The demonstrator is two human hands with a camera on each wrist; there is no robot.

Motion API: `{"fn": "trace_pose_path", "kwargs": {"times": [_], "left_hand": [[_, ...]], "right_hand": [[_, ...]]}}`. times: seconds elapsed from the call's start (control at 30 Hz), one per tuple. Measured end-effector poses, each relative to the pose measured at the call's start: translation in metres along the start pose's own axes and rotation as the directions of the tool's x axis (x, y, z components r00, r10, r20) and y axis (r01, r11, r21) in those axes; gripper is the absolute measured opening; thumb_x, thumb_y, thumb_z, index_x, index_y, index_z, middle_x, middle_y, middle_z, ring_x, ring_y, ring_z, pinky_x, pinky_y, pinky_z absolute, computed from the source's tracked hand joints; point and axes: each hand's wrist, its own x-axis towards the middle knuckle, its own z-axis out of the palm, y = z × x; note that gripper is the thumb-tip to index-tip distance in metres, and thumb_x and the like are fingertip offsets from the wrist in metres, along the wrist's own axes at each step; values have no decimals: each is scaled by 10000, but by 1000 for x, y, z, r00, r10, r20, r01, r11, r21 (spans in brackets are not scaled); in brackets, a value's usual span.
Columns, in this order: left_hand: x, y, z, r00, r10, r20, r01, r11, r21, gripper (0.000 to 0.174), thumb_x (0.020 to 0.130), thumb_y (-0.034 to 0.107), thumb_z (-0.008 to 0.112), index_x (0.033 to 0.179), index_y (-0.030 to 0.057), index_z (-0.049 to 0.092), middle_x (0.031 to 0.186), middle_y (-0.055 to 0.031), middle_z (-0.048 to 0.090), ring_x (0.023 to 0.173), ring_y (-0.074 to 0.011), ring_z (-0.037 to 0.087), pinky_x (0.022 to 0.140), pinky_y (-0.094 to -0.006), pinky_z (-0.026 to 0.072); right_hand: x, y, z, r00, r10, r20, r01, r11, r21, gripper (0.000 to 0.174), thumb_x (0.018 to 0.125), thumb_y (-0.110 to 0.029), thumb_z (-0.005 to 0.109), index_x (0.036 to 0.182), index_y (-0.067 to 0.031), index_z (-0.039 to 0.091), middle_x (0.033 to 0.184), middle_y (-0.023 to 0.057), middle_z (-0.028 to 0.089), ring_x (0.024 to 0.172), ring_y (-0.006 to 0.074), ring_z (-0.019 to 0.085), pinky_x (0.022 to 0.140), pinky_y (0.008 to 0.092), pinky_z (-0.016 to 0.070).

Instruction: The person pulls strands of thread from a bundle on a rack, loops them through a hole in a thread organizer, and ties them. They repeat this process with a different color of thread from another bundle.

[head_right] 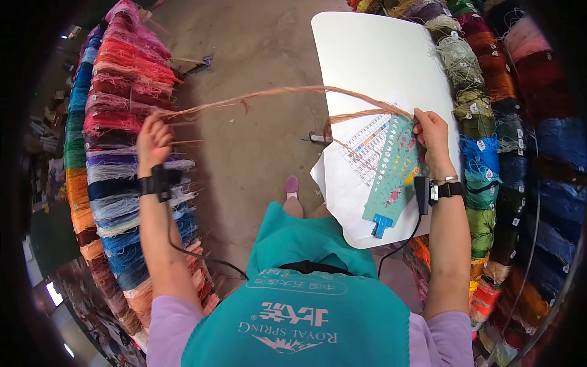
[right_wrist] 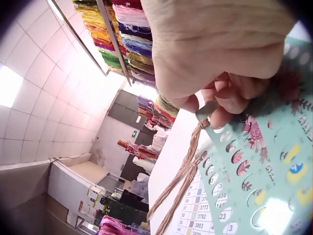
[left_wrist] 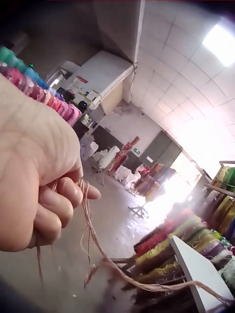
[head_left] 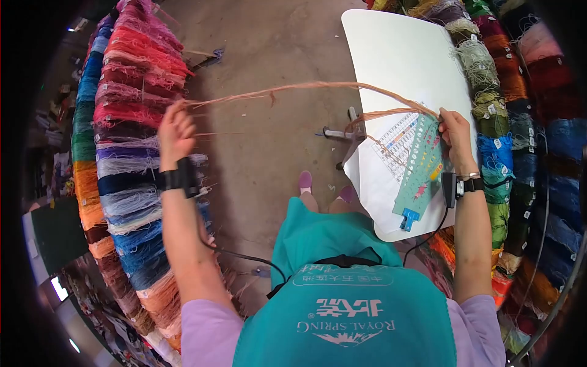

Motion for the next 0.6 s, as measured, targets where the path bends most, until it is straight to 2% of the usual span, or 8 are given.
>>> {"fn": "trace_pose_path", "kwargs": {"times": [0.1, 0.17, 0.2, 0.23, 0.33, 0.4, 0.47, 0.6], "left_hand": [[-27, 87, -38, 884, 282, -372, -232, 957, 176, 294, 996, 188, 535, 1243, 41, 596, 581, 77, 225, 444, -37, 199, 378, -210, 155], [-44, 147, -80, 752, 503, -425, -318, 843, 434, 306, 1019, 204, 477, 1261, 51, 584, 576, 71, 186, 448, -45, 188, 385, -209, 162], [-59, 160, -64, 640, 585, -499, -340, 797, 500, 316, 1018, 178, 461, 1289, 52, 563, 583, 73, 184, 453, -43, 187, 386, -209, 163], [-69, 173, -66, 616, 616, -491, -356, 774, 524, 315, 1026, 164, 443, 1297, 45, 552, 601, 75, 203, 460, -37, 188, 385, -208, 159], [-76, 180, -85, 865, 394, -311, -216, 852, 477, 321, 1051, 202, 413, 1289, 33, 547, 610, 74, 226, 467, -30, 198, 382, -202, 163], [-82, 140, -54, 994, 62, -85, -49, 989, 138, 331, 1060, 249, 410, 1238, 14, 561, 612, 72, 241, 471, -30, 203, 380, -195, 171], [-87, 89, -21, 1000, 14, -6, -13, 998, 54, 328, 1057, 263, 423, 1196, 3, 566, 613, 71, 263, 468, -30, 218, 377, -191, 186], [-106, 16, 17, 985, -119, 125, 101, 985, 141, 308, 1050, 285, 440, 1128, 27, 589, 614, 62, 304, 458, -27, 257, 377, -184, 201]], "right_hand": [[-1, 0, 3, 1000, -5, -21, 5, 1000, 5, 211, 900, -255, 688, 813, -76, 617, 602, -17, 545, 437, 23, 367, 395, 180, 240], [-3, 0, 4, 1000, -20, -23, 20, 1000, -7, 210, 901, -260, 686, 836, -70, 626, 616, -10, 552, 443, 24, 375, 400, 179, 250], [-3, 0, 4, 999, -28, -23, 28, 1000, -13, 211, 901, -263, 685, 847, -66, 631, 622, -7, 556, 446, 25, 379, 402, 179, 255], [-4, 1, 4, 999, -34, -39, 32, 999, -31, 207, 899, -261, 686, 867, -64, 634, 629, -4, 558, 450, 26, 385, 405, 179, 260], [-6, 2, 9, 994, -72, -82, 65, 994, -91, 242, 893, -258, 691, 1018, -60, 628, 652, 2, 566, 472, 34, 414, 420, 178, 282], [-10, 0, 11, 994, -76, -76, 70, 995, -71, 302, 891, -255, 692, 1112, -71, 601, 667, 3, 569, 479, 33, 420, 423, 176, 288], [-11, -3, 6, 998, -45, -38, 42, 997, -67, 290, 897, -255, 683, 1105, -67, 607, 697, -9, 574, 524, 34, 450, 456, 177, 330], [-33, -14, 1, 934, -357, 31, 351, 894, -278, 125, 897, -157, 646, 851, -41, 663, 732, -27, 604, 621, 39, 510, 556, 204, 419]]}}
